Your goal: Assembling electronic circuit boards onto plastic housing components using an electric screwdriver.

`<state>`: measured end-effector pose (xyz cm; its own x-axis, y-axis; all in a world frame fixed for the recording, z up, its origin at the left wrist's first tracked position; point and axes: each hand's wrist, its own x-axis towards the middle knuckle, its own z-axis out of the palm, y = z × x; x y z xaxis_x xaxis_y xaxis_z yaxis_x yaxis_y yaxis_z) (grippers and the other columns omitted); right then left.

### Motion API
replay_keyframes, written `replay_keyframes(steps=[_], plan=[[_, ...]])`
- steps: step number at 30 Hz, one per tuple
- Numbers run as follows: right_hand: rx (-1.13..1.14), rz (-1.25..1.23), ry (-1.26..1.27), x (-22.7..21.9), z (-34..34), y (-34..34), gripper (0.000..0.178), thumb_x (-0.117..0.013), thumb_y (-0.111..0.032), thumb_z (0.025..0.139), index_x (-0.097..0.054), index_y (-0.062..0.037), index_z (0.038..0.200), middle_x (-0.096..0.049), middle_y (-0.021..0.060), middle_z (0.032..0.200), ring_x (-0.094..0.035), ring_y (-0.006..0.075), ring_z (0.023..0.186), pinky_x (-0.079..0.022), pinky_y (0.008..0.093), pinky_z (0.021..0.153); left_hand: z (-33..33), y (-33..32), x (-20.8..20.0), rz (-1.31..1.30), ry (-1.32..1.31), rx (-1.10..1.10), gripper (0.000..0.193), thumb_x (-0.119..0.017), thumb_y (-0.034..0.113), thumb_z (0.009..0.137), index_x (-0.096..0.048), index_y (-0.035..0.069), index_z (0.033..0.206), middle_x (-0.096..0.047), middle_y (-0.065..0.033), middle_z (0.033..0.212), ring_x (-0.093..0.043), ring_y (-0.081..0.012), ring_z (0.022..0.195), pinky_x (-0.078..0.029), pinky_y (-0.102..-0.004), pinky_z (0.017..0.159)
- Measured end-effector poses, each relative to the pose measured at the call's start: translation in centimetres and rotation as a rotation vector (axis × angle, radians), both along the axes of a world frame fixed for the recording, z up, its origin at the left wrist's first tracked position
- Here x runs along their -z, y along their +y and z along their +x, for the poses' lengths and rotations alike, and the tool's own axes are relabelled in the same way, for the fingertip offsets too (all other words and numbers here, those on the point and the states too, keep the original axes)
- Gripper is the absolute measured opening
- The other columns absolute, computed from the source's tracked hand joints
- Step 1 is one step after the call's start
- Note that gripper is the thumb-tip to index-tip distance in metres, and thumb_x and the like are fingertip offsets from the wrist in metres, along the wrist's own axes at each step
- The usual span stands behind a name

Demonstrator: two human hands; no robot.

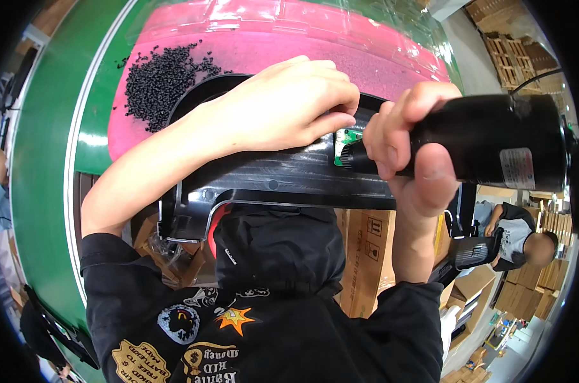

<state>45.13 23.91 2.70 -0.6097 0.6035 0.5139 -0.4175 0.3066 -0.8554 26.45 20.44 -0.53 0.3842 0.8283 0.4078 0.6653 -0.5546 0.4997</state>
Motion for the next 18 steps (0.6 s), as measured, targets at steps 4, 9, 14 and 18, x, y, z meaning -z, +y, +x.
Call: replay_keyframes(steps=[4, 9, 14, 18], plan=[[0.081, -0.05, -0.035, -0.9, 0.7, -0.8, 0.04, -0.068, -0.039, 0.089, -0.049, -0.007, 0.103, -0.049, -0.0023, 0.067, -0.044, 0.0108, 0.052, -0.039, 0.0299, 0.057, -0.3, 0.2, 0.0, 0.002, 0.07, 0.067, 0.019, -0.073, 0.016, 0.081, -0.065, 0.004, 0.094, -0.063, -0.0066, 0.089, -0.058, -0.0276, 0.094, -0.045, -0.0401, 0.085], [-0.137, -0.001, 0.271, -3.1, 2.6, 0.8, 0.044, -0.069, -0.043, 0.086, -0.052, -0.0099, 0.111, -0.052, -0.0043, 0.074, -0.047, 0.0075, 0.056, -0.04, 0.0273, 0.065, 0.1, 0.4, -0.2, 0.031, 0.011, 0.163, 0.016, -0.074, 0.016, 0.082, -0.066, 0.004, 0.091, -0.066, -0.0053, 0.089, -0.059, -0.0264, 0.093, -0.045, -0.039, 0.086], [-0.114, 0.048, 0.286, -3.6, 3.3, 1.4, 0.044, -0.07, -0.043, 0.084, -0.051, -0.0118, 0.108, -0.053, -0.0065, 0.073, -0.05, 0.0056, 0.058, -0.042, 0.0259, 0.066, 0.0, 0.7, -0.6, -0.017, -0.146, 0.213, 0.013, -0.072, 0.01, 0.084, -0.065, 0.001, 0.09, -0.067, -0.0078, 0.09, -0.062, -0.0279, 0.088, -0.049, -0.0383, 0.081], [-0.077, -0.028, 0.368, -3.5, 3.4, 1.1, 0.041, -0.07, -0.041, 0.084, -0.05, -0.0121, 0.106, -0.053, -0.0063, 0.073, -0.05, 0.0056, 0.058, -0.042, 0.0253, 0.066, 0.3, 0.8, -0.7, -0.075, -0.292, 0.239, 0.011, -0.072, 0.003, 0.083, -0.065, -0.002, 0.09, -0.068, -0.0103, 0.087, -0.065, -0.0261, 0.08, -0.052, -0.0356, 0.072]])
